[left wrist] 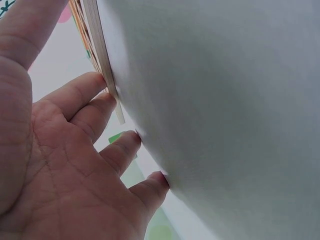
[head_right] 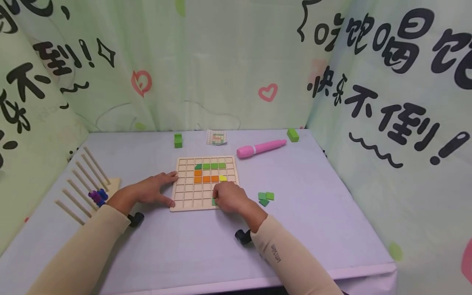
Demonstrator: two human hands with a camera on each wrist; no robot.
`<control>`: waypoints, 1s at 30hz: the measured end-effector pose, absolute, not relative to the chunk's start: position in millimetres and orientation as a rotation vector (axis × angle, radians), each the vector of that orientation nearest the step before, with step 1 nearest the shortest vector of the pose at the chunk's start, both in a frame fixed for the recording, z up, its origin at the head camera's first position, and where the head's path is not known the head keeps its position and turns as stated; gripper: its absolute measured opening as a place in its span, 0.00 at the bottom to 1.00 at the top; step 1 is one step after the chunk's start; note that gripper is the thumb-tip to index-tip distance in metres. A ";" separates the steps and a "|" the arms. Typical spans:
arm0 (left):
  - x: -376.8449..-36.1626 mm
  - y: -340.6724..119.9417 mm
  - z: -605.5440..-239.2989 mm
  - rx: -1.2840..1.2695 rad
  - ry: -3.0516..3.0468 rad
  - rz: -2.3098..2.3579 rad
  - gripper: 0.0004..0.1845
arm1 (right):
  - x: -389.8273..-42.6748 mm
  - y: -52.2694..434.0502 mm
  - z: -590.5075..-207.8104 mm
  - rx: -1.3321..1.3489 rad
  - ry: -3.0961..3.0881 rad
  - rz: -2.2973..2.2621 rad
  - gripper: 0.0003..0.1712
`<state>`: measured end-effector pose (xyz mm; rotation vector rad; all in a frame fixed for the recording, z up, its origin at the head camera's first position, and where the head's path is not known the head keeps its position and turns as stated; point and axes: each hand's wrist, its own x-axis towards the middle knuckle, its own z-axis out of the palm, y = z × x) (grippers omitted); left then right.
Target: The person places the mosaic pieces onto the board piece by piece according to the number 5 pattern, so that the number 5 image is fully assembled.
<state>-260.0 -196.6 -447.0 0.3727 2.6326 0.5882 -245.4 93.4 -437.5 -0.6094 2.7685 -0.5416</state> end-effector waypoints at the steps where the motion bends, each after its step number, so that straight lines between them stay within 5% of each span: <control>1: -260.0 -196.5 -446.8 0.369 2.634 0.584 0.56 | -245.4 93.3 -437.5 -0.611 2.769 -0.544 0.04; 9: -259.9 -195.9 -447.5 0.360 2.627 0.602 0.55 | -246.9 117.7 -434.9 -0.712 2.694 -0.736 0.04; 30: -261.3 -197.0 -447.5 0.375 2.635 0.594 0.56 | -256.3 225.5 -431.5 -0.428 2.816 -0.636 0.14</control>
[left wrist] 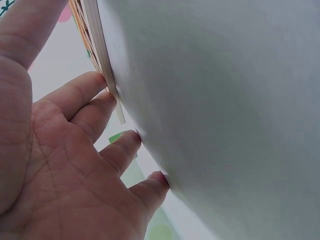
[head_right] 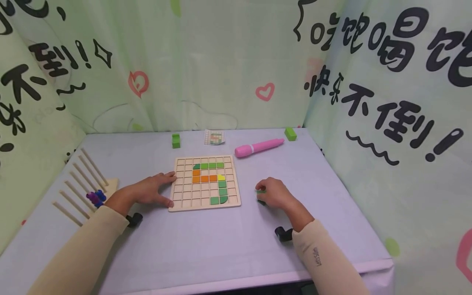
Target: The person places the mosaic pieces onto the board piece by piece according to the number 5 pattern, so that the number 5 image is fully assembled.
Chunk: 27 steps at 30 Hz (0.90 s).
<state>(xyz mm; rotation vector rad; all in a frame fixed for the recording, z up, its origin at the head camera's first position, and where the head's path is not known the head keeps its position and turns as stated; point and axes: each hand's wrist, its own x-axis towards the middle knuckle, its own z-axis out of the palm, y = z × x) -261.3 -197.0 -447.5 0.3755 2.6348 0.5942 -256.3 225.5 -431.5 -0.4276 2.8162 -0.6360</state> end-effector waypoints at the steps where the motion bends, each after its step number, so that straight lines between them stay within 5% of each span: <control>1: -261.1 -197.0 -447.0 0.379 2.635 0.593 0.56 | -256.4 226.9 -432.2 -0.423 2.823 -0.623 0.14; 27: -260.3 -195.2 -447.0 0.338 2.631 0.594 0.57 | -253.1 222.0 -435.8 -0.282 2.884 -0.539 0.06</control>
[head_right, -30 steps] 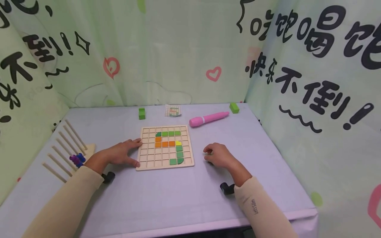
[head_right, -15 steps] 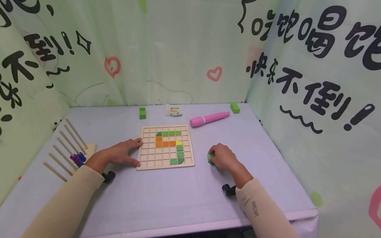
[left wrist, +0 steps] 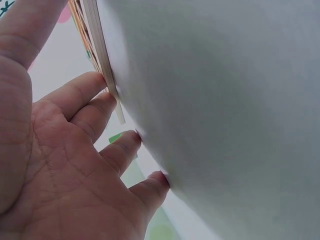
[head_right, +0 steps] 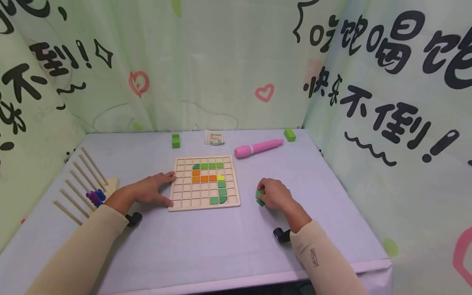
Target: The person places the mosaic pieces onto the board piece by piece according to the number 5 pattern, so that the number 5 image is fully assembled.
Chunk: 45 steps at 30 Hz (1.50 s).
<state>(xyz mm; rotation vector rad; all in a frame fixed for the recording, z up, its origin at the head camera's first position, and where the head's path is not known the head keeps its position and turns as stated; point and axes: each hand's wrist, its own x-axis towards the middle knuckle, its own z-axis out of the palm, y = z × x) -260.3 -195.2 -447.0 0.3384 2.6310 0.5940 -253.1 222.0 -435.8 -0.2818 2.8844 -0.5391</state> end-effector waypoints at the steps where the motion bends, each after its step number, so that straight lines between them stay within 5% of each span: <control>1: -260.4 -195.3 -447.6 0.344 2.632 0.592 0.57 | -253.2 220.3 -435.2 -0.282 2.881 -0.542 0.05; 24: -262.8 -193.6 -446.8 0.310 2.621 0.603 0.57 | -248.6 104.1 -434.9 -0.702 2.619 -0.876 0.03; 45: -260.9 -195.1 -447.3 0.345 2.628 0.596 0.56 | -248.2 76.7 -441.0 -0.734 2.698 -0.696 0.06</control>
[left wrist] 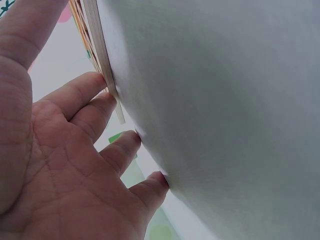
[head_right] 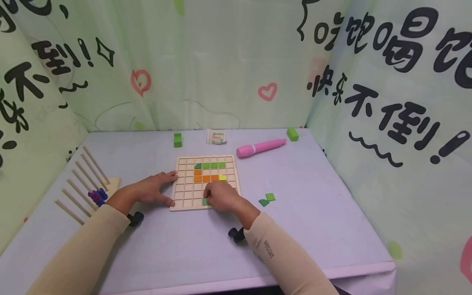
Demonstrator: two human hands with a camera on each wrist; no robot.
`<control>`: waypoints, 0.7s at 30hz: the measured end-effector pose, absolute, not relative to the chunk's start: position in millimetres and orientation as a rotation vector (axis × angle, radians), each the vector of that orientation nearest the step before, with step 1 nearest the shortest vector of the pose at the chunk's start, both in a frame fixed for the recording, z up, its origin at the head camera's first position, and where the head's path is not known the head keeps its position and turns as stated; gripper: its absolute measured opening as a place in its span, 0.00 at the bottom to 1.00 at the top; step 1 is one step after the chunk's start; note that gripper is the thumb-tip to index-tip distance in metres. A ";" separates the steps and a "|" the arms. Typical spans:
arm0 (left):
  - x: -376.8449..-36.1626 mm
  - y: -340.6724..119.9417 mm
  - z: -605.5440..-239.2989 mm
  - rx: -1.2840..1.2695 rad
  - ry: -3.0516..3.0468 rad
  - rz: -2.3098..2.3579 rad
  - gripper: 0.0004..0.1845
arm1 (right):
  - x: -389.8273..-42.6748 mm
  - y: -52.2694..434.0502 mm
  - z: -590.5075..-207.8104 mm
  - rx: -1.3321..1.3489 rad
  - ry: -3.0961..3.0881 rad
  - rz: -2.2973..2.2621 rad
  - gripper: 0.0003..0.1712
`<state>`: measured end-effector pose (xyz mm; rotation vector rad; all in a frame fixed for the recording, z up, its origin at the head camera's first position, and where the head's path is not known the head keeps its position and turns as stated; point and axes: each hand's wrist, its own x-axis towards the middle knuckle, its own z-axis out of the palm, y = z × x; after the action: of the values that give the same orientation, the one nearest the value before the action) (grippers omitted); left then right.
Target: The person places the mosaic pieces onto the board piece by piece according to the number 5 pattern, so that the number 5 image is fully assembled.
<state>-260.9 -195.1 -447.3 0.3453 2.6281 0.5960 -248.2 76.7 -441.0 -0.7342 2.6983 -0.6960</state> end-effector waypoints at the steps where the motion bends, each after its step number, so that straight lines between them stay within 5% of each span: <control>1: -260.6 -195.3 -447.2 0.350 2.627 0.599 0.56 | -247.8 75.6 -441.4 -0.727 2.704 -0.688 0.06; 21: -258.5 -195.7 -446.5 0.353 2.630 0.597 0.56 | -245.8 102.2 -432.8 -0.676 2.690 -0.824 0.06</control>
<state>-258.5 -195.7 -446.5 0.3529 2.6301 0.5972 -245.8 102.2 -432.8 -0.6755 2.6902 -0.8240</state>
